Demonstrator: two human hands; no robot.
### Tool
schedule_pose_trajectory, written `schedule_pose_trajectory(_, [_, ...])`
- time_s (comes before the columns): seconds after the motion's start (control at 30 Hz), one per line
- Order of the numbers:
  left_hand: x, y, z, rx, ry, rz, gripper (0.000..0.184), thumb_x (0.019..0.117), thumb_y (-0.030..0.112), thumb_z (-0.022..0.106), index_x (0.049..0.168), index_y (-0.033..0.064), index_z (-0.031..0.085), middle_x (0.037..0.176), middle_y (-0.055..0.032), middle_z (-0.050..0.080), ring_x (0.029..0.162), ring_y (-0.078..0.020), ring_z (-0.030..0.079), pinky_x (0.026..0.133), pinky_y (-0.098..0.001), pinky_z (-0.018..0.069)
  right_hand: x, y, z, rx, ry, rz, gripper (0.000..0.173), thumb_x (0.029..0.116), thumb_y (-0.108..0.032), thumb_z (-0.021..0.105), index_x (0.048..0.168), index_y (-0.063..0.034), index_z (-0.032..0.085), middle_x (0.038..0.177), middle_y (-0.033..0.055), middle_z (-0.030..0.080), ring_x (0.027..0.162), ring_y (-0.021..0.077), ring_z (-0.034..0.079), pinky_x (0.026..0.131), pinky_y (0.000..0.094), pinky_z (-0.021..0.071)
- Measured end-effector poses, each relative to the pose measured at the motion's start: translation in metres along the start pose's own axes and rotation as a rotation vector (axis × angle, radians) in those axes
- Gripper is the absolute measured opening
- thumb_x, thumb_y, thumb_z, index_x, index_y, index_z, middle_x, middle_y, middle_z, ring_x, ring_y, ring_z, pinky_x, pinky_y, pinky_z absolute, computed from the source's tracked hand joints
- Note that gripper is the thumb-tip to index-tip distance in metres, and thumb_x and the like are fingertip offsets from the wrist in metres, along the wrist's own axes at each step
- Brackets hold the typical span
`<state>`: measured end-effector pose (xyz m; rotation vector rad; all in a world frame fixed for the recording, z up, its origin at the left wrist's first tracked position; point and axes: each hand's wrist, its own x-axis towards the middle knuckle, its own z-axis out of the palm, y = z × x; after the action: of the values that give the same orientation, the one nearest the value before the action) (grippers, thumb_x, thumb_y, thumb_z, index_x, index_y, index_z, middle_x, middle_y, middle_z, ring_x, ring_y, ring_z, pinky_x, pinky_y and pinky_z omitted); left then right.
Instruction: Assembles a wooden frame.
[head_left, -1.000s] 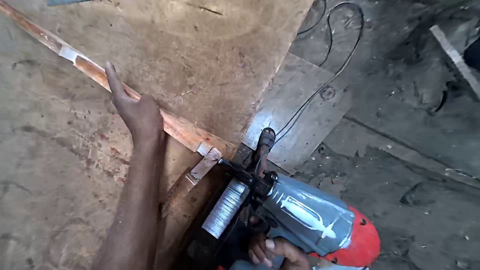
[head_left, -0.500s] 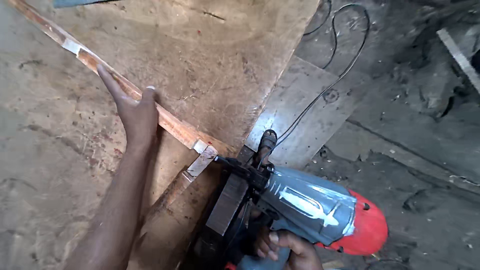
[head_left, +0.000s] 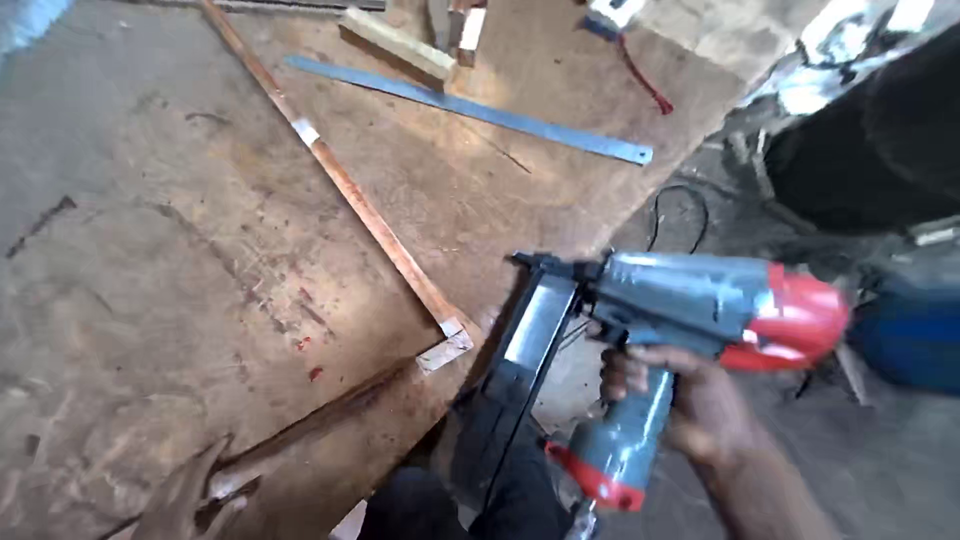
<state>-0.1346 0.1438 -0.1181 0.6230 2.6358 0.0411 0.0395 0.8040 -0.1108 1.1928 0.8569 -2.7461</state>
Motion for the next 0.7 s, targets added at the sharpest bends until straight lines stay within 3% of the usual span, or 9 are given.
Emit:
schedule_pose_trajectory(0.07, [-0.015, -0.008, 0.015, 0.02, 0.091, -0.02, 0.075, 0.0896, 0.069, 0.056, 0.15, 0.0258, 0.05, 0.144, -0.0029, 0.058, 0.132, -0.0217, 0.055, 0.11, -0.049, 0.0463, 0.04, -0.05, 0.021, -0.162, 0.075, 0.045, 0.027, 0.0976, -0.022, 0.04, 0.098, -0.0108, 0.064, 0.063, -0.0013, 0.055, 0.054, 0.0097, 0.058, 0.054, 0.0273, 0.0551])
schedule_pose_trajectory(0.17, [-0.026, -0.007, 0.03, 0.07, 0.148, -0.03, 0.056, 0.0966, 0.06, 0.05, 0.14, 0.0257, 0.059, 0.142, -0.0014, 0.06, 0.134, -0.0224, 0.054, 0.112, -0.0504, 0.0437, 0.095, -0.106, 0.071, -0.408, 0.237, 0.019, 0.022, 0.1009, -0.024, 0.046, 0.089, -0.0124, 0.06, 0.065, 0.0012, 0.059, 0.054, 0.0119, 0.059, 0.051, 0.0281, 0.0544])
schedule_pose_trajectory(0.23, [-0.037, 0.004, 0.033, 0.067, 0.12, -0.068, 0.052, 0.0995, 0.057, 0.049, 0.137, 0.0229, 0.063, 0.139, -0.0038, 0.062, 0.132, -0.0255, 0.056, 0.113, -0.0533, 0.0424, 0.127, -0.13, 0.099, -0.573, 0.318, -0.084, 0.012, 0.0996, -0.023, 0.056, 0.102, -0.012, 0.061, 0.073, 0.0016, 0.062, 0.058, 0.0119, 0.061, 0.054, 0.0286, 0.0557])
schedule_pose_trajectory(0.37, [-0.056, 0.06, 0.032, 0.005, 0.169, -0.182, 0.038, 0.1017, 0.034, 0.049, 0.126, 0.0116, 0.068, 0.128, -0.0141, 0.068, 0.123, -0.0328, 0.062, 0.108, -0.0529, 0.0443, 0.167, -0.151, 0.122, -1.061, 0.421, -0.363, 0.043, 0.0905, -0.025, 0.069, 0.127, -0.0049, 0.06, 0.109, 0.0095, 0.069, 0.092, 0.0196, 0.07, 0.081, 0.0441, 0.0598])
schedule_pose_trajectory(0.47, [-0.064, 0.078, 0.028, 0.011, 0.14, -0.237, 0.035, 0.0997, 0.026, 0.055, 0.125, 0.0062, 0.069, 0.124, -0.0198, 0.068, 0.119, -0.0367, 0.063, 0.106, -0.0525, 0.0461, 0.14, -0.127, 0.134, -1.455, 0.406, -0.651, 0.052, 0.097, -0.025, 0.061, 0.141, 0.0005, 0.052, 0.134, 0.0255, 0.06, 0.119, 0.0381, 0.063, 0.098, 0.0601, 0.0504])
schedule_pose_trajectory(0.5, [-0.06, 0.089, 0.02, 0.013, 0.128, -0.262, 0.033, 0.098, 0.024, 0.057, 0.122, 0.0057, 0.07, 0.12, -0.0195, 0.069, 0.116, -0.0366, 0.065, 0.104, -0.0516, 0.0477, 0.122, -0.108, 0.138, -1.51, 0.355, -0.764, 0.049, 0.1002, -0.024, 0.057, 0.142, 0.0011, 0.051, 0.137, 0.0254, 0.058, 0.122, 0.0364, 0.062, 0.1, 0.0548, 0.0516])
schedule_pose_trajectory(0.57, [-0.049, 0.109, 0.005, 0.016, 0.185, -0.225, 0.027, 0.0931, 0.017, 0.063, 0.112, 0.0023, 0.074, 0.107, -0.0204, 0.072, 0.102, -0.0374, 0.069, 0.092, -0.0499, 0.0541, 0.089, -0.054, 0.135, -1.47, 0.211, -0.971, 0.037, 0.1004, -0.017, 0.057, 0.132, 0.0022, 0.059, 0.126, 0.0216, 0.064, 0.11, 0.0285, 0.066, 0.094, 0.0462, 0.0565])
schedule_pose_trajectory(0.63, [-0.046, 0.122, -0.01, -0.07, 0.156, -0.222, 0.027, 0.0934, 0.014, 0.066, 0.116, -0.0006, 0.072, 0.11, -0.0222, 0.071, 0.104, -0.0382, 0.069, 0.094, -0.0503, 0.0538, 0.067, 0.005, 0.122, -1.342, 0.048, -0.929, 0.029, 0.0968, -0.012, 0.063, 0.124, -0.0011, 0.066, 0.118, 0.0141, 0.069, 0.099, 0.0205, 0.069, 0.086, 0.041, 0.061])
schedule_pose_trajectory(0.7, [-0.057, 0.092, 0.001, -0.126, 0.133, -0.16, 0.038, 0.0951, 0.031, 0.067, 0.125, 0.0088, 0.071, 0.12, -0.0145, 0.071, 0.113, -0.0305, 0.067, 0.1, -0.0463, 0.0517, 0.051, 0.051, 0.108, -1.288, -0.03, -0.732, 0.034, 0.0971, -0.015, 0.066, 0.131, -0.0094, 0.065, 0.12, 0.0075, 0.068, 0.093, 0.0153, 0.069, 0.08, 0.0366, 0.0618])
